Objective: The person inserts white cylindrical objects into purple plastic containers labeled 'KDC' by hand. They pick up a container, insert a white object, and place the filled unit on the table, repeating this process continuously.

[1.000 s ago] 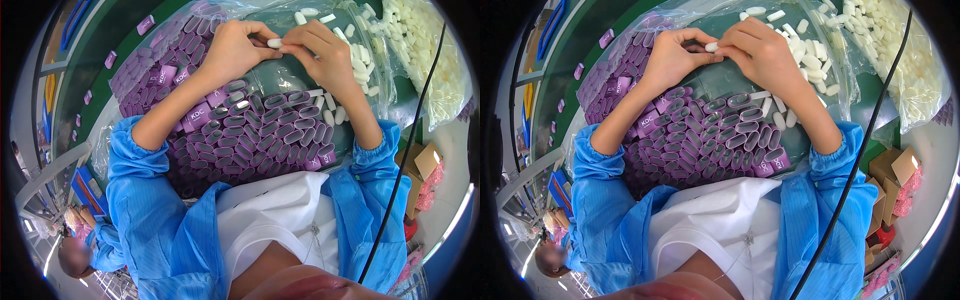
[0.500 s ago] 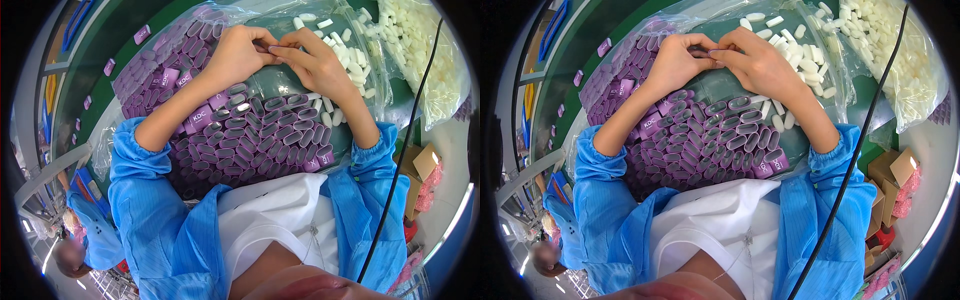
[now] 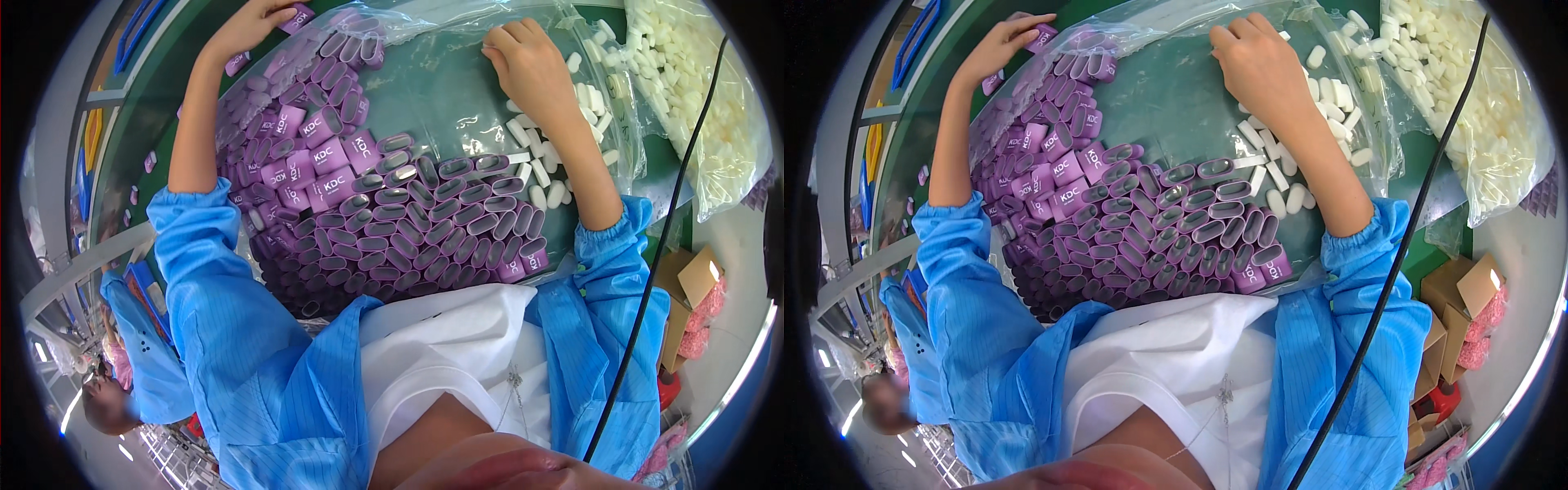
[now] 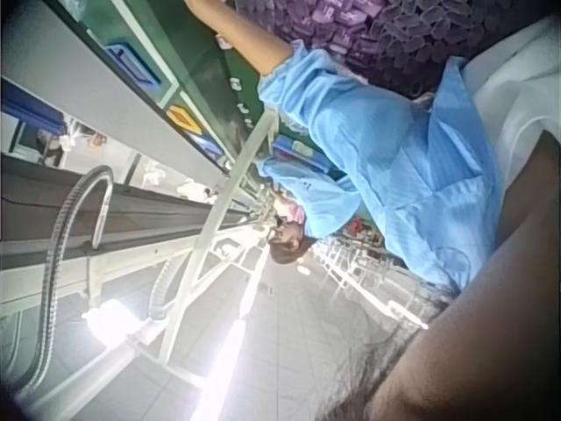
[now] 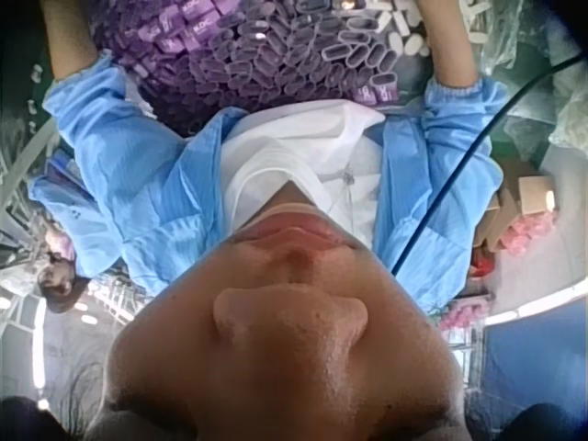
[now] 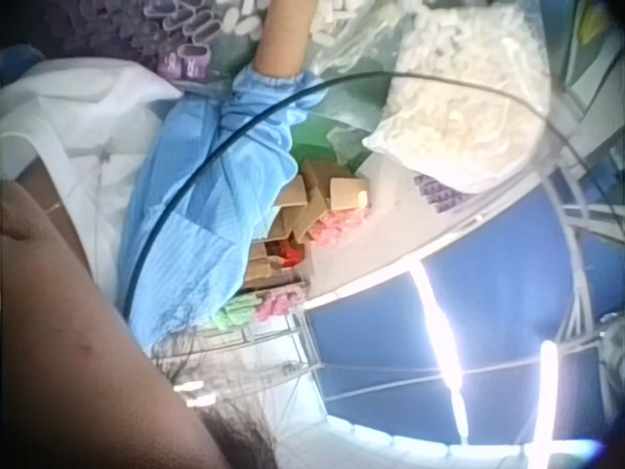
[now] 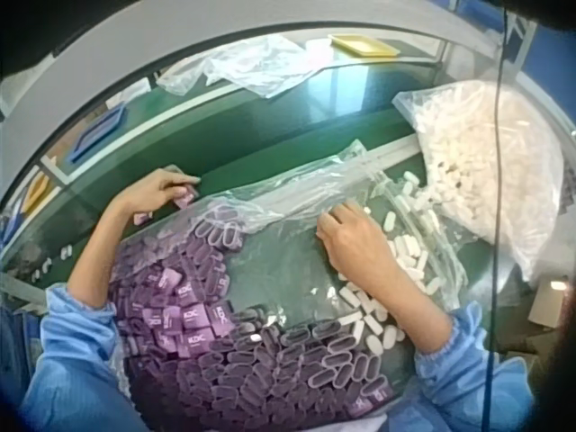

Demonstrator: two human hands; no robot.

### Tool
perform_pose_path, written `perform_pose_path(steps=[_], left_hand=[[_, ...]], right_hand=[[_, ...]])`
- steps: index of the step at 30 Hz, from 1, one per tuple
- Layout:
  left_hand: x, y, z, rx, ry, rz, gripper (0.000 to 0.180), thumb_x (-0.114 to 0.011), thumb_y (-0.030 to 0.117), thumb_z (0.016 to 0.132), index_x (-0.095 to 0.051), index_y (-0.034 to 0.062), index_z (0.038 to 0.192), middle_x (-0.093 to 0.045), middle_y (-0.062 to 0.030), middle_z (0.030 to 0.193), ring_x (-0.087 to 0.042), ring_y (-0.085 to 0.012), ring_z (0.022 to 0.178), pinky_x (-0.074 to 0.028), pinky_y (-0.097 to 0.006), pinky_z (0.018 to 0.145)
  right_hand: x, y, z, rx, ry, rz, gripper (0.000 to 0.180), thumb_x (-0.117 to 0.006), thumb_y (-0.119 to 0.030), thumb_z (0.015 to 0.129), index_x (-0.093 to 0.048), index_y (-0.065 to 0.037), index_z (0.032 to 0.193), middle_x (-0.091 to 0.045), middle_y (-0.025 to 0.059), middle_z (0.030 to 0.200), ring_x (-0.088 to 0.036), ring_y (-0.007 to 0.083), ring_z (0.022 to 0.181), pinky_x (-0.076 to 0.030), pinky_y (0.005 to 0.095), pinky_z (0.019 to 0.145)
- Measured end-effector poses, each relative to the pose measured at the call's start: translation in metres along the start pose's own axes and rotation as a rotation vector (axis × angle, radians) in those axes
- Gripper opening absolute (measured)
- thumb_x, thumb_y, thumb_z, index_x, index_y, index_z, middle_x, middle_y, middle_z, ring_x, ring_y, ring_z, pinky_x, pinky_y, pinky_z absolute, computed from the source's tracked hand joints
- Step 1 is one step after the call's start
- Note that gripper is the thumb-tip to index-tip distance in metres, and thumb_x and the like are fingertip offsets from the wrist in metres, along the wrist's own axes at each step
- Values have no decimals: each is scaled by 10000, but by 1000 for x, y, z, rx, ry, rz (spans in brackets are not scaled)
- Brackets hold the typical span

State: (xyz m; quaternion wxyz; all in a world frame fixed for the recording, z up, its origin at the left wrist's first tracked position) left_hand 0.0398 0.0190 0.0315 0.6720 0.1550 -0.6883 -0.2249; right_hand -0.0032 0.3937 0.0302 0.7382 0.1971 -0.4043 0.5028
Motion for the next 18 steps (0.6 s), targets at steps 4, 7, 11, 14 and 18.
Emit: perform_pose_path(steps=[4, 7, 11, 14, 18], left_hand=[[-18, 86, 7, -146, 625, 357, 357, -637, 75, 906, -655, 24, 1259, -651, -144, 1088, -629, -276, 1005, -474, -350, 909], [-15, 158, -26, -269, 160, 247, 400, -690, 114, 888, -664, 104, 1288, -607, -111, 1271, -587, -275, 1166, -427, -372, 1048], [-67, 212, -55, -351, -319, -65, 499, -774, 61, 750, -690, 101, 1240, -624, -104, 1229, -595, -307, 1103, -485, -403, 965], [-85, 204, -62, -400, -346, -95, 462, -782, 58, 736, -715, 93, 1191, -652, -94, 1170, -598, -306, 1077, -501, -409, 928], [-95, 201, -60, -384, -236, -29, 415, -736, 11, 772, -726, 87, 1180, -668, -98, 1138, -611, -312, 1061, -502, -415, 925]], right_hand=[[3, 3, -8, 8, -41, 14, 126, -706, -41, 779, -623, -40, 874, -609, 76, 835, -593, 263, 900, -523, 377, 767], [4, 0, -6, 1, -80, 18, 128, -691, -23, 796, -639, -40, 911, -624, 71, 878, -594, 265, 912, -526, 377, 784], [5, 5, -10, -25, -136, -19, 147, -700, -32, 834, -681, -43, 979, -663, 61, 950, -606, 265, 935, -536, 378, 807], [3, 3, -9, -20, -132, 3, 147, -699, -29, 835, -683, -44, 981, -662, 61, 946, -605, 265, 934, -534, 380, 804], [7, -2, -7, 6, -34, 41, 150, -651, 4, 774, -643, -53, 912, -618, 70, 866, -594, 267, 898, -526, 383, 776]])
Point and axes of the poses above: each hand's wrist, its own z-axis towards the middle knuckle, its own x-axis out of the back of the hand, y = z × x, the point moved 6 cm from there along z, towards the middle knuckle
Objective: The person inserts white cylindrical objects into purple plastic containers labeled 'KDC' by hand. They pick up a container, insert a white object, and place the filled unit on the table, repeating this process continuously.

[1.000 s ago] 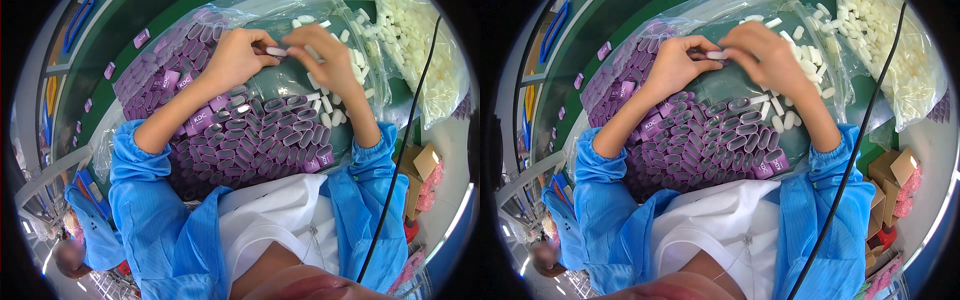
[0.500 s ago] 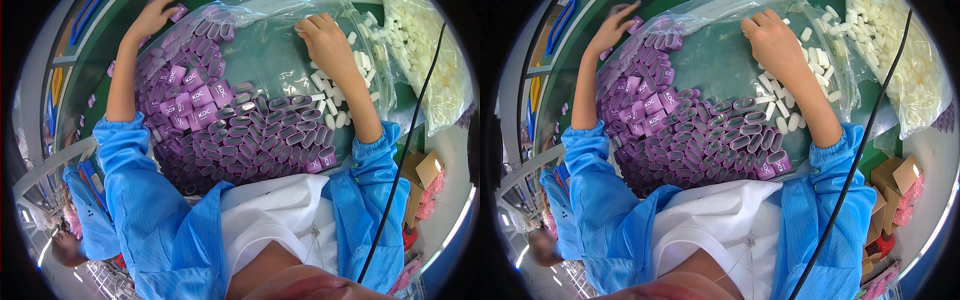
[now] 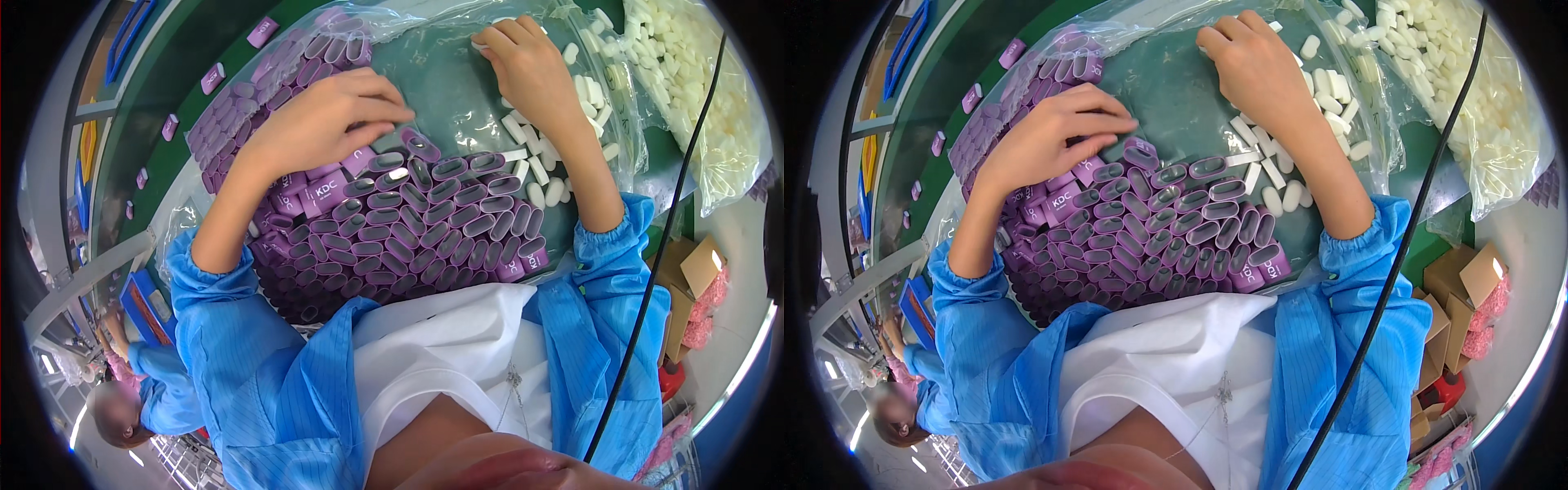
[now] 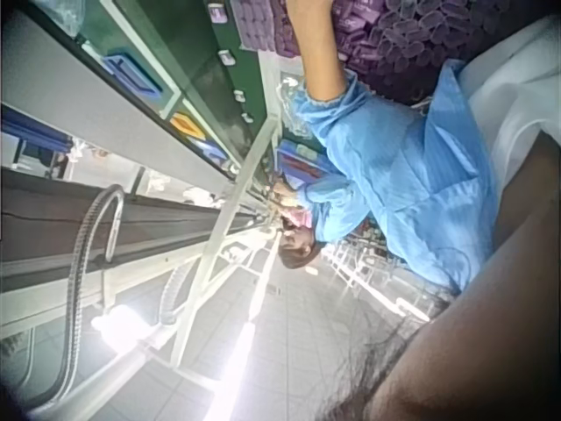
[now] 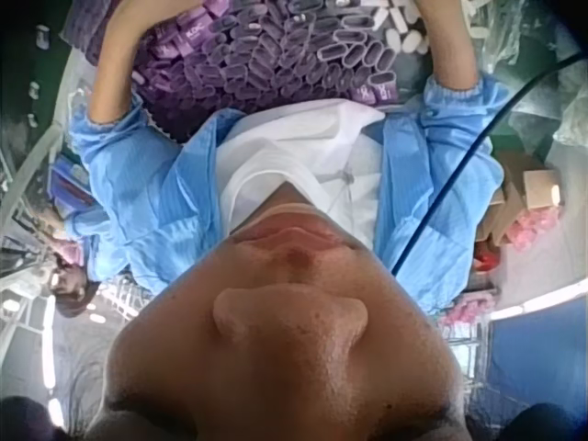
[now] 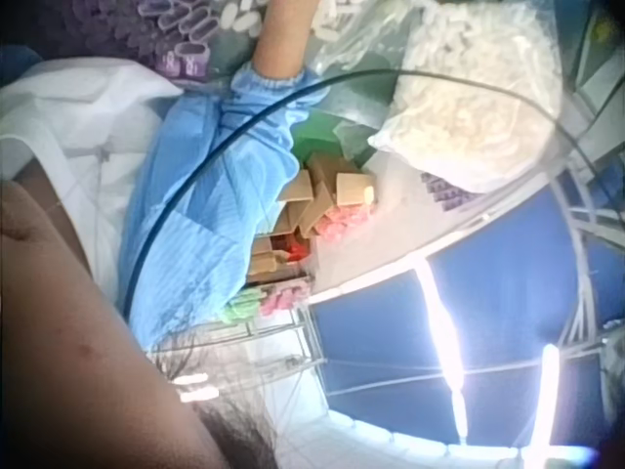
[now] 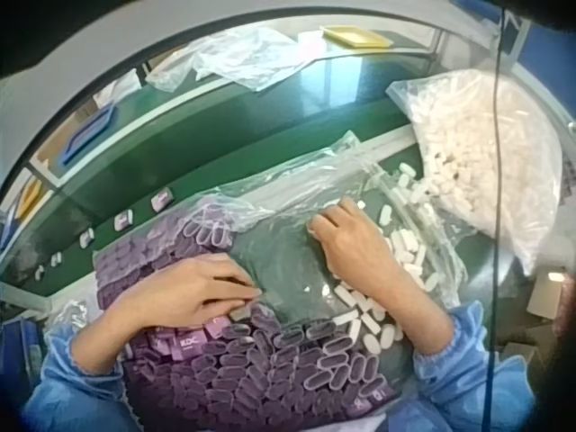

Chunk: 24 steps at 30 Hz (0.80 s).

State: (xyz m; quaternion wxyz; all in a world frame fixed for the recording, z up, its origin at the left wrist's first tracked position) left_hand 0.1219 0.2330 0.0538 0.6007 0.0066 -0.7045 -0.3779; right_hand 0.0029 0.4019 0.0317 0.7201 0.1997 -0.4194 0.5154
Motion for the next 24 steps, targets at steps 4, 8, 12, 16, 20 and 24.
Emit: perform_pose_path(steps=[4, 8, 12, 16, 20, 24], left_hand=[[3, 12, 1, 21, 29, 22, 384, -711, 9, 806, -714, 71, 1185, -671, -109, 1132, -624, -317, 1061, -507, -418, 916], [2, 22, 10, -50, 99, -150, 340, -733, 41, 800, -711, 53, 1139, -683, -111, 1087, -649, -308, 1005, -526, -400, 865], [-9, 11, 18, 31, 205, -66, 305, -766, 74, 796, -719, 49, 1096, -700, -103, 997, -680, -286, 879, -542, -382, 786], [-9, 5, 26, 196, 369, -94, 262, -814, 129, 762, -745, 36, 998, -708, -104, 852, -692, -276, 774, -540, -356, 720], [-12, -2, 31, 303, 316, -52, 262, -839, 146, 722, -751, 23, 935, -721, -126, 859, -699, -298, 770, -537, -351, 704], [-14, -6, 29, 276, 370, 7, 304, -865, 266, 688, -774, 83, 913, -722, -93, 788, -689, -303, 703, -536, -394, 648]], right_hand=[[13, -13, 1, -45, 8, 186, 134, -688, -35, 815, -677, -56, 947, -638, 73, 882, -609, 277, 894, -527, 394, 774], [15, -16, 0, -43, -13, 260, 141, -707, -47, 826, -691, -54, 967, -644, 82, 884, -612, 291, 875, -522, 411, 770], [24, -22, 3, -61, 54, 364, 153, -718, -32, 818, -706, -51, 969, -654, 88, 900, -618, 298, 874, -524, 403, 749], [38, -35, 6, -29, 0, 685, 152, -722, -2, 807, -712, -39, 954, -660, 88, 923, -628, 292, 908, -533, 382, 746], [31, -49, 3, 107, -41, 639, 167, -722, 20, 777, -700, -16, 938, -652, 89, 939, -629, 283, 922, -541, 372, 763], [23, -61, 3, 186, -36, 553, 224, -723, 24, 709, -683, 2, 928, -636, 88, 951, -620, 276, 926, -541, 362, 771]])
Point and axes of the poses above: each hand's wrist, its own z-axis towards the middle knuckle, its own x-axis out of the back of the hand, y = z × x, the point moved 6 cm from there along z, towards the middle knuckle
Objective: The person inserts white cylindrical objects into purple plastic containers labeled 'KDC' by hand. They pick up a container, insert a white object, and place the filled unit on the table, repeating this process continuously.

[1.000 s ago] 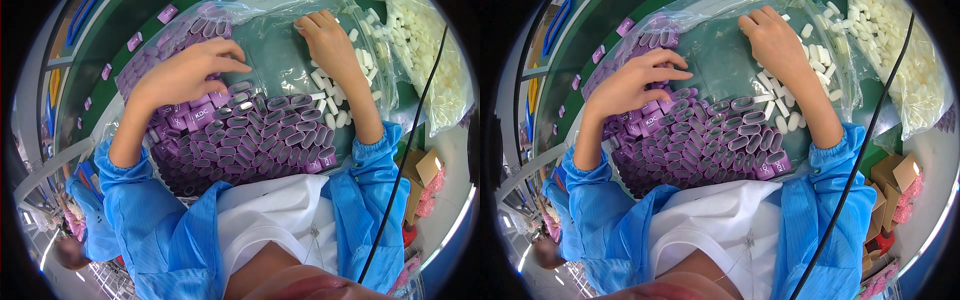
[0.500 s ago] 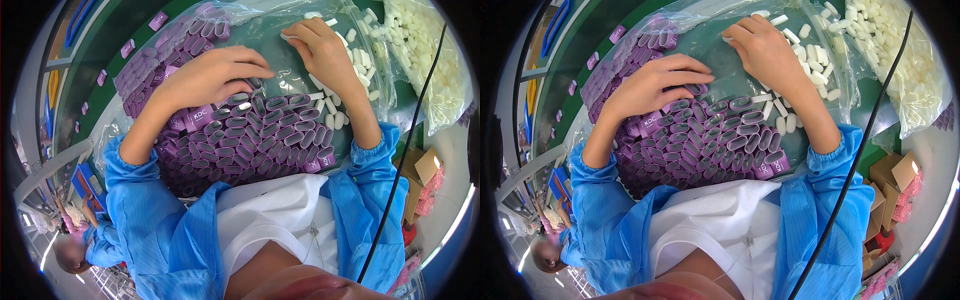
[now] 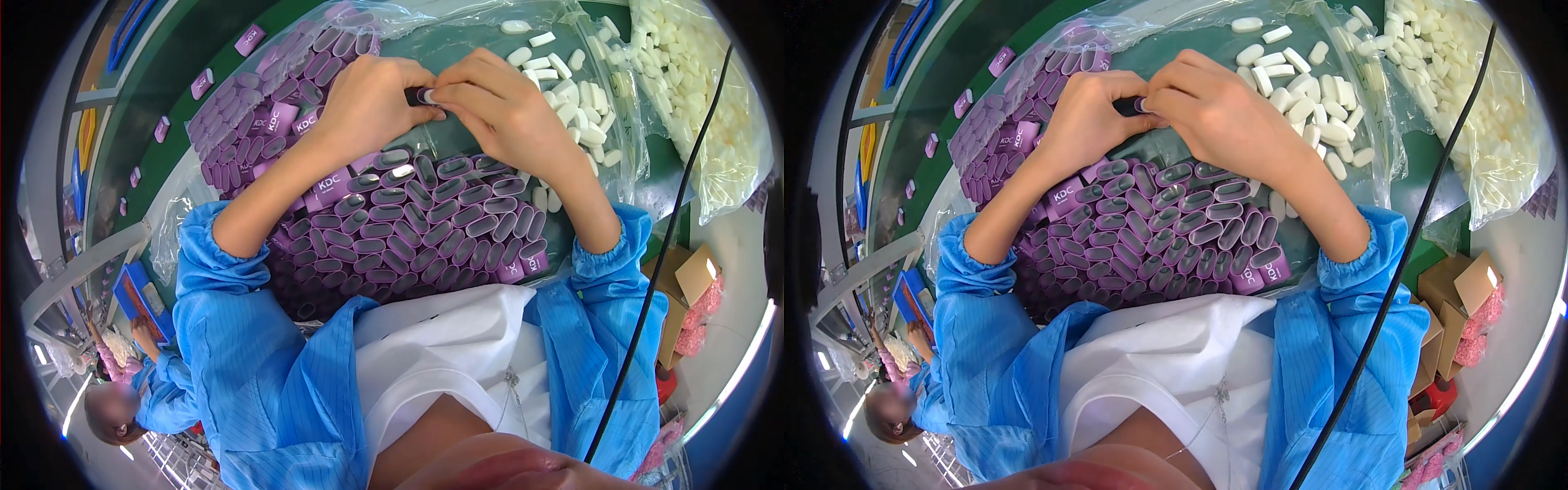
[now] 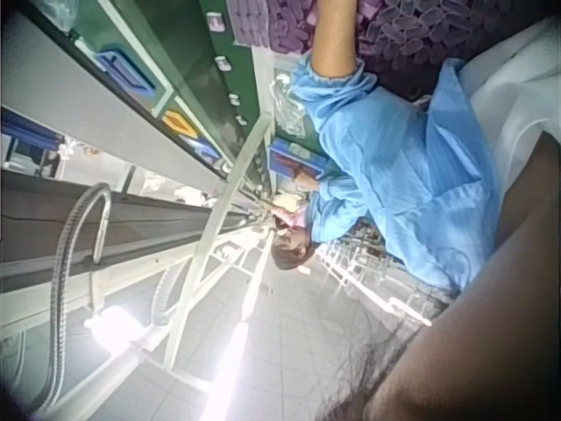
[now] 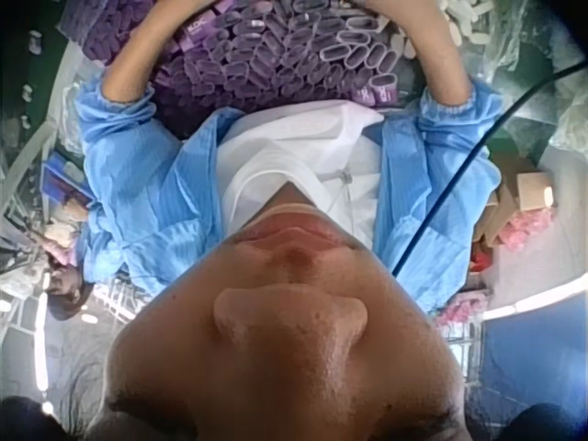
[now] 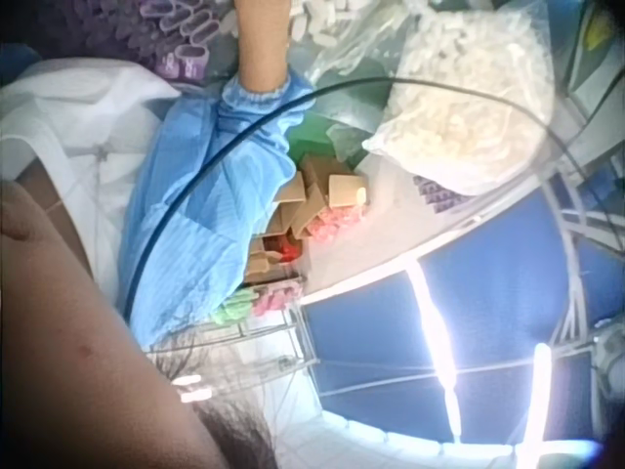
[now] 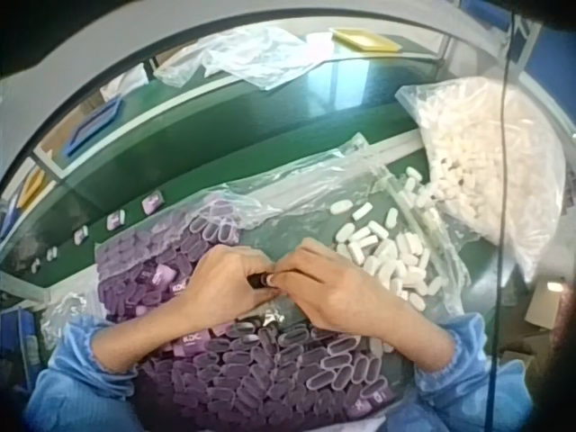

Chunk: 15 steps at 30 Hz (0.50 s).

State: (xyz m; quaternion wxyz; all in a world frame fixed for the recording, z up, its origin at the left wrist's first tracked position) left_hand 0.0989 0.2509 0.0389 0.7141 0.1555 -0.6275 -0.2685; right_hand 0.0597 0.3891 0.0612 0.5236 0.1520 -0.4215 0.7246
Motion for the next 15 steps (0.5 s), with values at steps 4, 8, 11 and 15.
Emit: perform_pose_path(steps=[4, 8, 11, 15], left_hand=[[2, -3, 3, 126, -54, -26, 301, -877, 237, 668, -767, 59, 884, -714, -112, 756, -682, -302, 676, -529, -379, 645], [4, -3, 3, 190, -81, -61, 290, -872, 167, 683, -751, 21, 902, -701, -128, 764, -662, -261, 662, -514, -342, 653], [2, -4, 2, 212, -92, -72, 277, -872, 171, 693, -760, 37, 908, -705, -102, 770, -634, -220, 631, -502, -322, 635], [-2, -7, 0, 157, -58, -98, 266, -872, 173, 703, -769, 50, 915, -713, -73, 788, -619, -189, 621, -493, -308, 620]], right_hand=[[-8, -5, 0, 28, 72, -117, 252, -705, 25, 670, -680, 0, 920, -633, 87, 952, -613, 271, 920, -541, 356, 770], [-8, -4, 0, 30, 91, -114, 274, -690, 35, 673, -693, -15, 942, -645, 78, 927, -617, 263, 900, -546, 354, 743], [-3, -1, -1, 27, 69, -92, 316, -686, 39, 678, -700, -25, 987, -654, 70, 907, -624, 261, 867, -550, 356, 720], [2, 3, -10, -8, 58, -93, 368, -686, 37, 674, -698, -27, 1036, -658, 71, 900, -631, 262, 815, -553, 355, 702]])
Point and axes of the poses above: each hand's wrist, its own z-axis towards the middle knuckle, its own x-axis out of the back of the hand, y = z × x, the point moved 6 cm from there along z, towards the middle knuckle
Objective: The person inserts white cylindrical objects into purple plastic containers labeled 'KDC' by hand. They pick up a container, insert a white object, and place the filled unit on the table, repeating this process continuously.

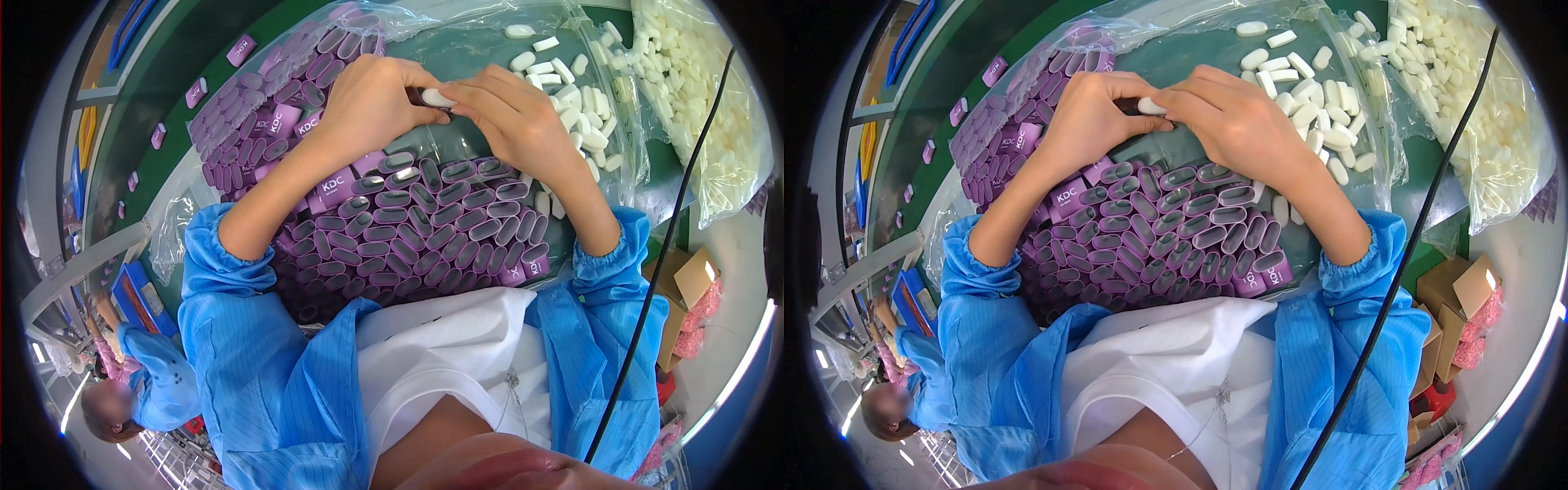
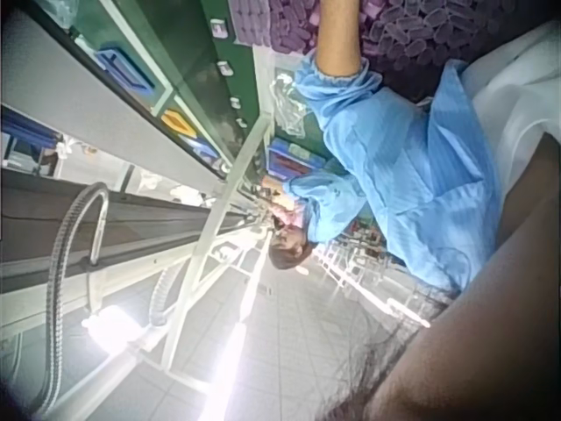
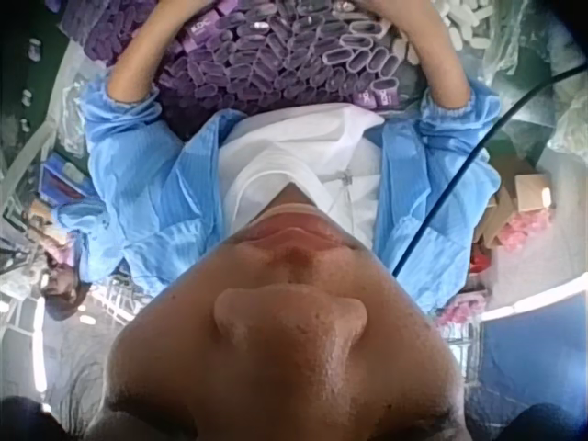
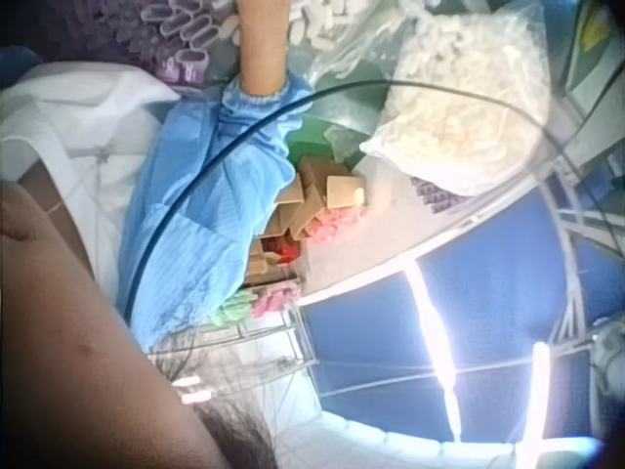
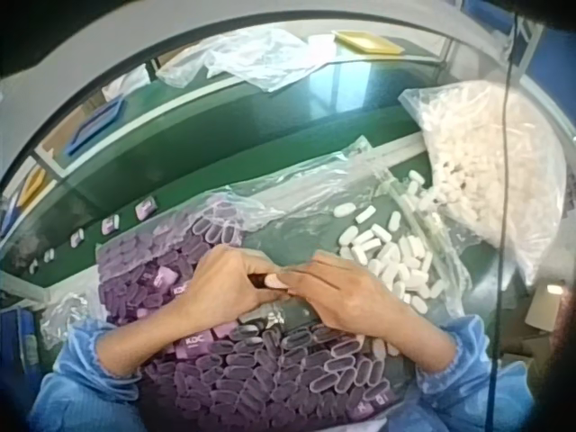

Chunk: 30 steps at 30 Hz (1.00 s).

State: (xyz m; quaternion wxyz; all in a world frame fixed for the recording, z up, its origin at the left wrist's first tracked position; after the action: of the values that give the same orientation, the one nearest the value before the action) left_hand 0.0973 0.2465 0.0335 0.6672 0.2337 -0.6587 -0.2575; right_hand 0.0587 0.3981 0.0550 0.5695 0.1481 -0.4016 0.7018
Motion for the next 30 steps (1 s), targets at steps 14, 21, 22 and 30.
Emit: perform_pose_path(steps=[14, 21, 22, 30], left_hand=[[0, 3, 0, -29, 5, -8, 268, -870, 171, 694, -768, 54, 913, -720, -82, 815, -658, -244, 671, -505, -316, 642], [0, 4, 0, -66, 18, 51, 263, -865, 191, 714, -761, 44, 907, -719, -96, 827, -688, -270, 712, -521, -333, 662], [0, 2, 0, -61, 26, 37, 250, -859, 207, 706, -769, 72, 896, -722, -83, 820, -689, -278, 715, -528, -354, 662], [-1, 3, -1, -13, 1, 9, 263, -857, 186, 724, -776, 61, 941, -732, -85, 852, -686, -259, 717, -521, -324, 674]], right_hand=[[-8, 6, -1, 36, 39, 21, 237, -713, -5, 730, -711, -32, 966, -655, 64, 900, -656, 245, 815, -554, 355, 646], [-12, 2, 3, 54, -36, -1, 242, -760, -78, 790, -729, -49, 1029, -654, 72, 971, -653, 246, 792, -557, 352, 653], [-11, 5, 3, 38, -41, 47, 240, -760, -78, 795, -733, -50, 1033, -661, 73, 975, -658, 249, 796, -559, 353, 657], [5, 9, -4, 23, -60, 90, 199, -747, -53, 815, -756, -53, 1014, -718, 99, 997, -697, 279, 817, -574, 353, 710]])
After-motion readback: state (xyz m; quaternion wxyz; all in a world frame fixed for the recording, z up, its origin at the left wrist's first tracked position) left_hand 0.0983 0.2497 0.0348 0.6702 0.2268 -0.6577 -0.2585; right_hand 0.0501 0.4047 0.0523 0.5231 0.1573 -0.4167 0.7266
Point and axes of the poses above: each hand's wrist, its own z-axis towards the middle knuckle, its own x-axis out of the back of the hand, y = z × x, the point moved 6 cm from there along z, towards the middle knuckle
